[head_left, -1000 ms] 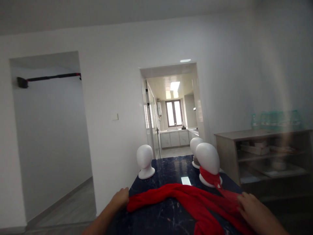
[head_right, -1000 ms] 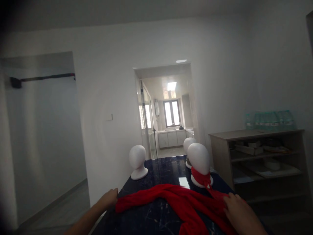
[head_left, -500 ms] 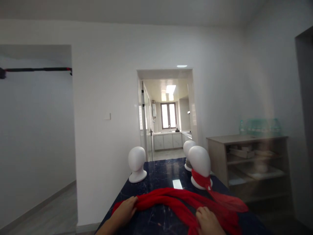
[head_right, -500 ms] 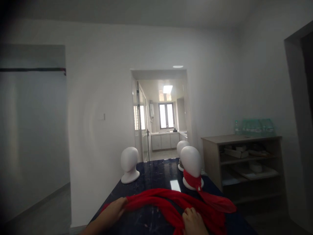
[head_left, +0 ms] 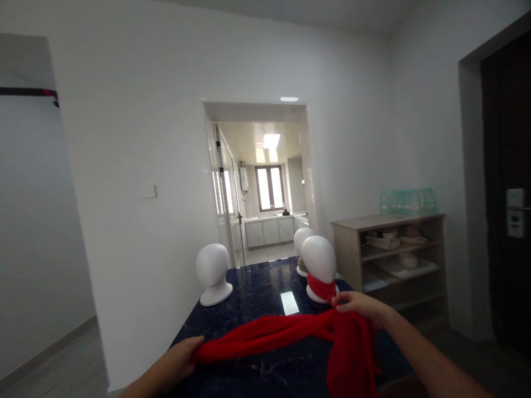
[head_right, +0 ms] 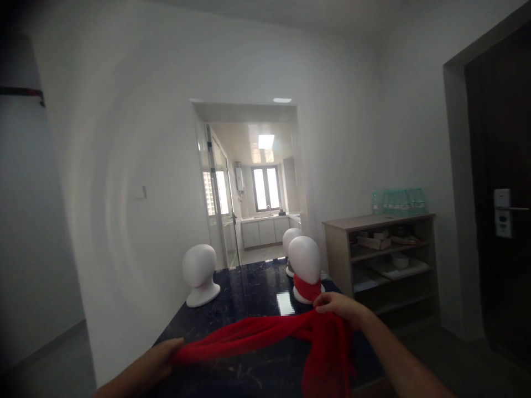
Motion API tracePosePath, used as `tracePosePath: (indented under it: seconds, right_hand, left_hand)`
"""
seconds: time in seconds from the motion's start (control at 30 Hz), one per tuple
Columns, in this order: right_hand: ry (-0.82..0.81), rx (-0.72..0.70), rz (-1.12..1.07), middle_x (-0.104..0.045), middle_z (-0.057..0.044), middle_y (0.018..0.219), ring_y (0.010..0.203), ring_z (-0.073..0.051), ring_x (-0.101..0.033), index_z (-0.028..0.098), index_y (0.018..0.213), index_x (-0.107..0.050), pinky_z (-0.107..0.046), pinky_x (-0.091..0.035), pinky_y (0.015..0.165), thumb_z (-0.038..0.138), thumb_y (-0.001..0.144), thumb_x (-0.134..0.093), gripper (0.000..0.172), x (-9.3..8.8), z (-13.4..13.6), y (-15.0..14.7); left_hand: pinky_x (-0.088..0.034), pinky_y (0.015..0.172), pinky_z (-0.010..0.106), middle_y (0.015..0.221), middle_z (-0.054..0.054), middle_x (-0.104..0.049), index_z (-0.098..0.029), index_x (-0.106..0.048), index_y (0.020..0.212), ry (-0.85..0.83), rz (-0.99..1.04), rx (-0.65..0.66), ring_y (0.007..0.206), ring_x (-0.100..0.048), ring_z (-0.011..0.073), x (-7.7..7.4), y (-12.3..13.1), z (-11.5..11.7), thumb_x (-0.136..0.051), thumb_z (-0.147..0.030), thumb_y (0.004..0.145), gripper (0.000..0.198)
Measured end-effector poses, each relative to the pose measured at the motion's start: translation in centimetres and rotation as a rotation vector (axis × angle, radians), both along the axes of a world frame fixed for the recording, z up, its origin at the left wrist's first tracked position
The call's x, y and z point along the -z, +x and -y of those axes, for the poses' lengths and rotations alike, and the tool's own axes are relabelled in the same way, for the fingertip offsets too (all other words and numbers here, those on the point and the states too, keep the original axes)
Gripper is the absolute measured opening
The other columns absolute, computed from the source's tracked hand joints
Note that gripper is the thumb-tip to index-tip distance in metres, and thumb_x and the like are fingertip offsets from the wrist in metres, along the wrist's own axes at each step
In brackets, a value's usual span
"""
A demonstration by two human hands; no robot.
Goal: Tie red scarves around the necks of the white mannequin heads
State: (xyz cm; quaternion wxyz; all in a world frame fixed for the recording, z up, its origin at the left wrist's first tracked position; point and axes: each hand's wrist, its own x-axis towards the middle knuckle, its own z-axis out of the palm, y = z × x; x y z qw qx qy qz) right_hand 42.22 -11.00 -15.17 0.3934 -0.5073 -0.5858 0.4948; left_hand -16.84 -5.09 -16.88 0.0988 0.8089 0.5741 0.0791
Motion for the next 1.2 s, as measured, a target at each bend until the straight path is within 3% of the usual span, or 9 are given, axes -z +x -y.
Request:
tracePosePath:
  seconds: [0.1,0.23,0.4,0.6,0.77,0.87,0.97,1.1,1.2]
  right_hand:
    - [0.154,0.082,0.489,-0.076,-0.004,0.085,0.078,-0.021,-0.07,0.017,0.086,-0.072,-0.031,-0.049,0.072,0.019,0.07,-0.077,0.017,-0.1,-0.8,0.2]
    - [0.317,0.156,0.691,-0.076,-0.007,0.089,0.084,-0.024,-0.068,0.018,0.086,-0.071,-0.034,-0.046,0.077,0.02,0.079,-0.069,0.007,1.9,-0.7,-6.1]
    - [0.528,-0.064,0.643,-0.074,-0.011,0.128,0.119,-0.03,-0.066,0.023,0.122,-0.072,-0.039,-0.047,0.107,0.029,0.08,-0.072,0.042,5.6,0.6,-18.2]
    - [0.581,-0.17,0.693,-0.045,-0.022,0.166,0.159,-0.041,-0.032,0.012,0.144,-0.062,-0.054,-0.018,0.132,0.045,0.076,-0.081,0.077,7.8,-3.0,-26.8]
    - [0.553,-0.273,0.777,-0.04,-0.028,0.168,0.16,-0.047,-0.026,0.01,0.138,-0.065,-0.063,-0.015,0.131,0.063,0.068,-0.085,0.09,7.5,-6.8,-27.7]
    - [0.573,-0.29,0.77,-0.053,-0.028,0.157,0.153,-0.043,-0.043,0.009,0.139,-0.064,-0.06,-0.022,0.13,0.056,0.077,-0.078,0.08,7.8,-7.6,-26.8]
    - [0.556,-0.302,0.702,-0.053,-0.023,0.16,0.155,-0.038,-0.041,0.015,0.122,-0.072,-0.056,-0.025,0.129,0.056,0.083,-0.074,0.057,7.9,-7.7,-25.6]
    - [0.604,-0.1,0.694,-0.068,-0.014,0.141,0.138,-0.027,-0.057,0.019,0.1,-0.072,-0.044,-0.039,0.119,0.025,0.099,-0.049,0.023,7.1,-7.7,-23.8]
    - [0.588,-0.028,0.804,-0.075,-0.012,0.117,0.114,-0.026,-0.066,0.018,0.101,-0.07,-0.037,-0.047,0.102,0.01,0.084,-0.059,0.022,6.2,-7.9,-22.9]
  left_hand:
    - [-0.045,0.113,0.04,0.126,0.005,-0.073,-0.027,-0.068,0.117,0.02,-0.027,0.031,0.126,-0.064,0.0294,-0.5,0.2,0.7,-0.058,-0.023,0.078,0.041]
    - [-0.038,0.121,0.04,0.142,0.007,-0.065,-0.027,-0.064,0.136,0.135,-0.064,0.065,0.138,-0.055,0.0294,-0.8,2.0,1.7,-0.064,-0.024,0.076,0.059]
    - [-0.034,0.125,0.041,0.152,0.005,-0.06,-0.032,-0.064,0.141,-0.011,0.041,0.252,0.141,-0.051,0.029,-0.1,6.0,2.6,-0.072,-0.029,0.077,0.065]
    - [-0.039,0.114,0.041,0.13,0.005,-0.063,-0.027,-0.067,0.108,0.072,0.054,0.223,0.125,-0.055,0.0274,1.7,8.9,2.7,-0.078,-0.032,0.077,0.032]
    - [-0.034,0.117,0.047,0.129,0.004,-0.063,-0.027,-0.066,0.097,0.119,0.091,0.212,0.125,-0.053,0.0291,2.6,9.6,2.9,-0.075,-0.028,0.082,0.018]
    - [-0.039,0.112,0.044,0.123,0.004,-0.066,-0.026,-0.065,0.094,0.088,0.15,0.266,0.121,-0.055,0.0274,2.7,9.8,3.5,-0.068,-0.024,0.083,0.012]
    - [-0.042,0.111,0.042,0.13,0.006,-0.065,-0.027,-0.064,0.102,0.046,0.178,0.292,0.125,-0.055,0.0278,2.6,10.1,4.4,-0.066,-0.023,0.081,0.022]
    - [-0.043,0.114,0.042,0.136,0.007,-0.064,-0.028,-0.061,0.117,0.032,0.283,0.222,0.128,-0.057,0.0286,2.6,11.3,4.8,-0.074,-0.025,0.073,0.047]
    - [-0.034,0.123,0.046,0.147,0.008,-0.062,-0.03,-0.059,0.132,0.042,0.292,0.222,0.14,-0.051,0.0321,2.9,12.7,4.3,-0.078,-0.029,0.072,0.063]
